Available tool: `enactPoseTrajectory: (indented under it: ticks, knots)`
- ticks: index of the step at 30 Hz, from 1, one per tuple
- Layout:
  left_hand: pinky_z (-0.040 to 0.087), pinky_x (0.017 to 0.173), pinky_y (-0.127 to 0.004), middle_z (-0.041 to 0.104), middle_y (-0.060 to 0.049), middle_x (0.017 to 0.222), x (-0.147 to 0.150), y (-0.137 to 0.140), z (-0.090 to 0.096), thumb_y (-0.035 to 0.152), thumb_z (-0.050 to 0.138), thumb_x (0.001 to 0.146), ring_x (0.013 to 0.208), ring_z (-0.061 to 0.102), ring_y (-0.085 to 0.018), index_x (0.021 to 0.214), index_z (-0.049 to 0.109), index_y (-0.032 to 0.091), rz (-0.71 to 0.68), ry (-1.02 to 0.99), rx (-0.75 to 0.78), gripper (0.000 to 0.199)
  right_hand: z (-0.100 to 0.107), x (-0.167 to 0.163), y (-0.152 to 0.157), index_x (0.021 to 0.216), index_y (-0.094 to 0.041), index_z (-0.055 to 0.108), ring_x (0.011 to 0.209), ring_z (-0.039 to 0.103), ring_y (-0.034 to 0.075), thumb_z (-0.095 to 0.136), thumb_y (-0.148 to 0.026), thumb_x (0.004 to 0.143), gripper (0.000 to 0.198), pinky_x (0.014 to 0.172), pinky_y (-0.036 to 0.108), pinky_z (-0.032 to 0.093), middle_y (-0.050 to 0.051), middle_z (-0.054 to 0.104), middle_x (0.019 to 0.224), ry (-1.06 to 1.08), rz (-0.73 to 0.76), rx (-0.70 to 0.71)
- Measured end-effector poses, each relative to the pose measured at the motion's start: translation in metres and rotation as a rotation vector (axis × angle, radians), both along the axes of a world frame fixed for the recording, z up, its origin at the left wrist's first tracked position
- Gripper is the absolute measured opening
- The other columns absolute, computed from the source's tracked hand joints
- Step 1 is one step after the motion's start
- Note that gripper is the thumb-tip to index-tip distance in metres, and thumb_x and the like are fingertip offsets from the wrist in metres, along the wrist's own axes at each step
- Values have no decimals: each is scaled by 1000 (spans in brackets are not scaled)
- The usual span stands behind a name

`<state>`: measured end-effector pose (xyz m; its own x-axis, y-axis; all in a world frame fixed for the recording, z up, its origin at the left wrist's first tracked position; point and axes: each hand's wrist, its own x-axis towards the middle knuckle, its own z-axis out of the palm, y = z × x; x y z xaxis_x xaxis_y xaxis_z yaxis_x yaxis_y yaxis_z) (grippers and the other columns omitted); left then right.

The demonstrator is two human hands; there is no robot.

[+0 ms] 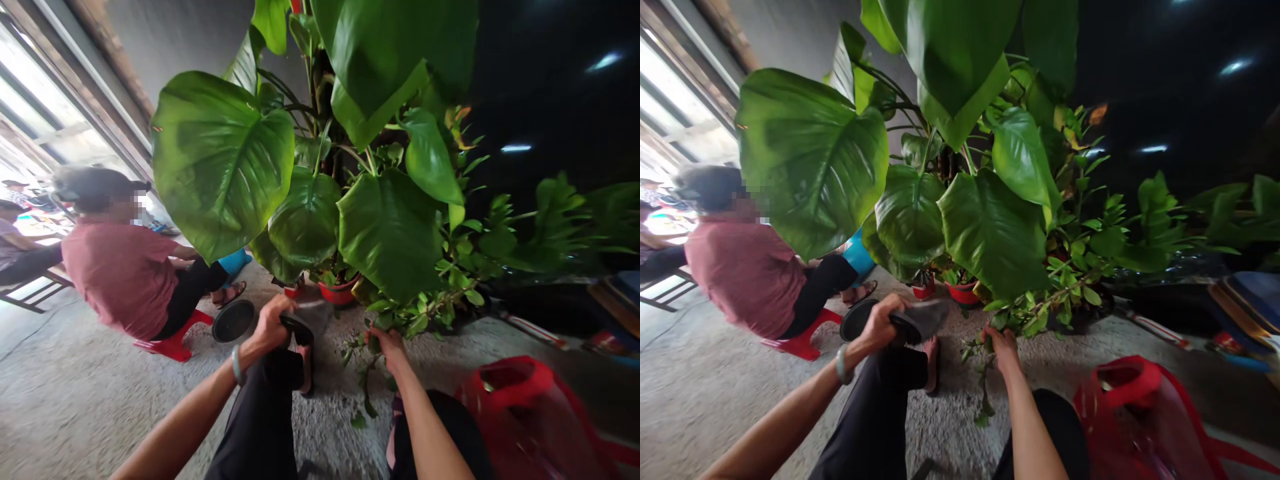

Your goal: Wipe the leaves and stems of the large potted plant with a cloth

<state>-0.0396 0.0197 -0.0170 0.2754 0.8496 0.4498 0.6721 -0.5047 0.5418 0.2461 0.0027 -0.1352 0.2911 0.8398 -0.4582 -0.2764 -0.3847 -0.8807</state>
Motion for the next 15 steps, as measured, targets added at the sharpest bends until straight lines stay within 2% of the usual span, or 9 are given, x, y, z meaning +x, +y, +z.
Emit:
enactPoseTrajectory:
  ticks: [2,3,5,6,8,11,13,15]
  knots:
    - [48,73,-30,66,-4,83,-8,14,31,12,52,65,77,60,-17,65,46,20,70,-83,212,10,2,0,0,63,-21,65,51,61,21,71,-42,54,24,48,30,43,5,67,53,-2,17,-15]
    - [48,75,-31,66,-5,84,-10,28,42,12,52,66,78,60,-18,65,45,21,113,-86,271,11,4,0,0,63,-20,65,51,61,21,71,-42,54,25,47,30,41,5,67,53,-6,20,-23]
    - [48,75,-31,65,-5,81,-8,57,45,11,54,63,79,59,-18,64,46,20,201,-20,255,13,5,-2,0,64,-19,65,52,62,21,71,-42,54,25,46,29,39,5,68,54,-10,14,-33]
    - [48,75,-31,64,-5,79,-5,69,37,9,54,61,78,59,-19,63,47,20,237,37,185,13,6,-4,0,65,-19,65,53,62,21,71,-41,54,26,46,28,39,5,68,54,-11,6,-35]
    - [48,74,-30,62,-4,75,3,80,6,6,53,54,78,59,-20,63,51,19,269,167,-9,16,6,-6,-1,66,-19,66,56,64,22,70,-40,54,25,47,29,39,6,68,56,-10,-15,-33]
    - [47,72,-29,62,-3,75,10,65,-47,4,50,48,78,59,-19,65,55,18,161,292,-203,22,6,-6,-2,63,-20,66,61,66,24,68,-37,55,19,47,30,40,9,71,61,-19,-45,-30]
    - [46,71,-28,61,-3,74,9,49,-66,4,49,50,76,58,-18,65,56,18,46,289,-183,22,6,-5,-2,61,-21,66,64,67,26,67,-36,55,16,48,31,41,10,73,65,-31,-50,-33]
    - [46,73,-29,62,-4,76,4,45,-67,6,49,55,77,58,-19,67,58,18,0,244,-99,19,7,-3,-1,62,-21,67,64,67,27,68,-36,55,16,50,32,43,9,73,64,-43,-38,-36]
